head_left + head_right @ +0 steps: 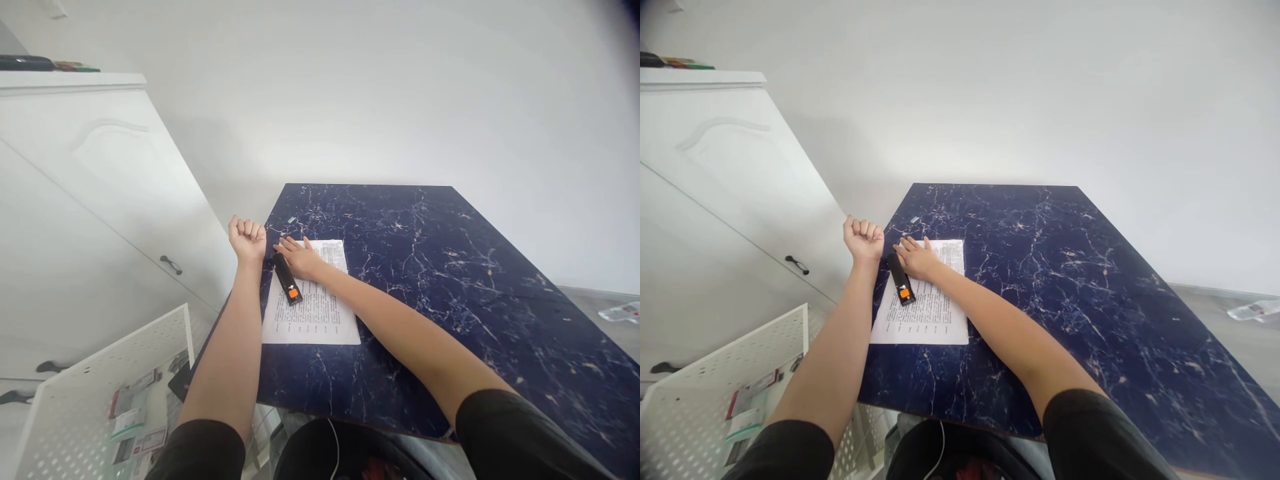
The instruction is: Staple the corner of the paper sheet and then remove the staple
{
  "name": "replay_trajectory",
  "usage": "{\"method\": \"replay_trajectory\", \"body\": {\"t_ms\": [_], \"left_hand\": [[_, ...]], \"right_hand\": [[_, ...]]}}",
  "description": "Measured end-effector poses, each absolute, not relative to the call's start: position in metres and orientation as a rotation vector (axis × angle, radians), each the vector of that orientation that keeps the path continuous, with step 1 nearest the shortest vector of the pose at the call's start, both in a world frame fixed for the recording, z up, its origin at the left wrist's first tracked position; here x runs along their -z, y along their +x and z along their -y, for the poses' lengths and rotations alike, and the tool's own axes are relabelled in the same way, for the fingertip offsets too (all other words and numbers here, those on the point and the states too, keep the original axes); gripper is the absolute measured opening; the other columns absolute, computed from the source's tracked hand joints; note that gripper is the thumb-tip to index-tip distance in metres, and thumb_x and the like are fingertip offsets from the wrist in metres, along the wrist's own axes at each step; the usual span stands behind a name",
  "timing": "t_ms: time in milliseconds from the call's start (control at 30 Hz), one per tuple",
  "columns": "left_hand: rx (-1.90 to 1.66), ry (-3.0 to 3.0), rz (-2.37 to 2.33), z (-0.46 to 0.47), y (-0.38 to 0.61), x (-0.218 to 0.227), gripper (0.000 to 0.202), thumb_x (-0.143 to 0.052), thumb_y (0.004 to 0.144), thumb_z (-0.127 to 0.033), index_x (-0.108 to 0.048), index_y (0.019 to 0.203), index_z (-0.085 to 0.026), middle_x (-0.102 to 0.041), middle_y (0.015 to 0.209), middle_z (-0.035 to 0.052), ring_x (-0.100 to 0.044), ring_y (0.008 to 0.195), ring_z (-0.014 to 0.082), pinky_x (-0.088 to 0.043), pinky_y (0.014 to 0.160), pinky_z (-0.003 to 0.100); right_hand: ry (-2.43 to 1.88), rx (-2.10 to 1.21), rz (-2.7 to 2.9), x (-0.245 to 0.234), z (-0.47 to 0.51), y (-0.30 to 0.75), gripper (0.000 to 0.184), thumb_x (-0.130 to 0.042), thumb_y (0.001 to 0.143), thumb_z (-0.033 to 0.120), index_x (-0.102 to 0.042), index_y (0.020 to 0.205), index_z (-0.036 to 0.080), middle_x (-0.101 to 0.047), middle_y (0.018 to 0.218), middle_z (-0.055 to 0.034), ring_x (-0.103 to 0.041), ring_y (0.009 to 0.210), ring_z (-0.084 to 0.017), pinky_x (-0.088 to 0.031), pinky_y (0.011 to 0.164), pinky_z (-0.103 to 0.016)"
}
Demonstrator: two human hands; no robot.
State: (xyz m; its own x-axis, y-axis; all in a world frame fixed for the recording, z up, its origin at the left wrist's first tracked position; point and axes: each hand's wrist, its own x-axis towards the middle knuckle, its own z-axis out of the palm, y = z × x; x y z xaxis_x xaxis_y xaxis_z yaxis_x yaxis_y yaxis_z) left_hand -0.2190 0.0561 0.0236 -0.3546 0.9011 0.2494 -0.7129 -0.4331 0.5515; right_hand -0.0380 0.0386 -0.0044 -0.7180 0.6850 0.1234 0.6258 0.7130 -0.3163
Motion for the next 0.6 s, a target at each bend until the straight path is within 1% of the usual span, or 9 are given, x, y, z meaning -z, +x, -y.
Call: {"method": "replay_trajectory", "body": {"t_ms": [67, 100, 167, 200, 267, 333, 400, 467, 600], "left_hand": [[-1.923, 0.609, -0.438, -0.055, -0.217, -0.024, 0.053, -0.042, 0.106, -0.032, -0.011, 0.064, -0.020, -0.016, 0.050, -0.0061, -0.020, 0.039, 0.0074, -0.026, 0.042, 0.024], [-1.919, 0.591, -0.457, -0.055, -0.216, -0.025, 0.053, -0.042, 0.106, -0.032, -0.011, 0.065, -0.020, -0.016, 0.049, -0.0062, -0.020, 0.039, 0.0072, -0.026, 0.042, 0.023], [-1.916, 0.561, -0.500, -0.055, -0.214, -0.025, 0.054, -0.043, 0.106, -0.035, -0.012, 0.065, -0.020, -0.017, 0.050, -0.0066, -0.021, 0.039, 0.0067, -0.026, 0.042, 0.023], [-1.914, 0.550, -0.519, -0.055, -0.213, -0.025, 0.054, -0.044, 0.106, -0.036, -0.013, 0.066, -0.020, -0.017, 0.050, -0.0068, -0.022, 0.039, 0.0065, -0.027, 0.042, 0.022], [-1.898, 0.534, -0.527, -0.056, -0.211, -0.025, 0.055, -0.046, 0.105, -0.036, -0.013, 0.066, -0.020, -0.018, 0.050, -0.0069, -0.023, 0.039, 0.0063, -0.027, 0.042, 0.022], [-1.870, 0.527, -0.504, -0.057, -0.208, -0.025, 0.056, -0.049, 0.104, -0.035, -0.012, 0.065, -0.021, -0.017, 0.050, -0.0070, -0.023, 0.038, 0.0065, -0.027, 0.041, 0.023], [-1.829, 0.542, -0.474, -0.057, -0.204, -0.025, 0.057, -0.053, 0.102, -0.032, -0.012, 0.064, -0.021, -0.016, 0.050, -0.0072, -0.023, 0.038, 0.0064, -0.026, 0.041, 0.023], [-1.764, 0.579, -0.482, -0.059, -0.199, -0.025, 0.059, -0.056, 0.100, -0.031, -0.013, 0.062, -0.021, -0.016, 0.049, -0.0075, -0.023, 0.037, 0.0059, -0.025, 0.040, 0.023], [-1.538, 0.690, -0.612, -0.066, -0.186, -0.021, 0.061, -0.061, 0.097, -0.029, -0.015, 0.057, -0.021, -0.015, 0.047, -0.0083, -0.020, 0.035, 0.0050, -0.021, 0.038, 0.022]], "right_hand": [[-1.011, -0.416, 2.579, 0.001, -0.038, -0.037, 0.049, -0.033, 0.108, 0.031, -0.045, 0.154, 0.019, -0.037, 0.166, -0.0133, -0.029, 0.155, -0.030, -0.016, 0.124, -0.062], [-1.030, -0.446, 2.479, -0.002, -0.037, -0.033, 0.045, -0.033, 0.108, 0.029, -0.051, 0.148, 0.018, -0.046, 0.160, -0.0146, -0.037, 0.150, -0.029, -0.024, 0.123, -0.057], [-1.130, -0.524, 2.239, -0.012, -0.027, -0.022, 0.040, -0.030, 0.108, 0.029, -0.062, 0.127, 0.015, -0.066, 0.134, -0.0153, -0.058, 0.126, -0.027, -0.042, 0.108, -0.045], [-1.170, -0.575, 2.138, -0.017, -0.019, -0.015, 0.040, -0.028, 0.108, 0.031, -0.065, 0.115, 0.016, -0.071, 0.118, -0.0132, -0.064, 0.111, -0.025, -0.047, 0.097, -0.041], [-1.147, -0.689, 2.051, -0.027, 0.002, -0.004, 0.042, -0.029, 0.108, 0.041, -0.063, 0.097, 0.019, -0.070, 0.097, -0.0078, -0.064, 0.089, -0.022, -0.048, 0.081, -0.036], [-1.023, -0.801, 2.081, -0.032, 0.026, 0.001, 0.036, -0.040, 0.105, 0.049, -0.061, 0.096, 0.020, -0.068, 0.097, -0.0058, -0.062, 0.086, -0.021, -0.046, 0.077, -0.034], [-0.967, -0.874, 2.129, -0.030, 0.046, 0.000, 0.031, -0.057, 0.096, 0.050, -0.058, 0.106, 0.021, -0.066, 0.104, -0.0069, -0.060, 0.088, -0.021, -0.047, 0.075, -0.034], [-0.999, -0.853, 2.167, -0.022, 0.059, -0.007, 0.037, -0.067, 0.087, 0.043, -0.052, 0.113, 0.021, -0.064, 0.106, -0.0082, -0.059, 0.090, -0.023, -0.048, 0.074, -0.035], [-1.062, -0.642, 2.198, -0.005, 0.063, -0.019, 0.029, -0.061, 0.083, 0.028, -0.048, 0.107, 0.020, -0.058, 0.105, -0.0094, -0.054, 0.095, -0.026, -0.048, 0.083, -0.041]]}}
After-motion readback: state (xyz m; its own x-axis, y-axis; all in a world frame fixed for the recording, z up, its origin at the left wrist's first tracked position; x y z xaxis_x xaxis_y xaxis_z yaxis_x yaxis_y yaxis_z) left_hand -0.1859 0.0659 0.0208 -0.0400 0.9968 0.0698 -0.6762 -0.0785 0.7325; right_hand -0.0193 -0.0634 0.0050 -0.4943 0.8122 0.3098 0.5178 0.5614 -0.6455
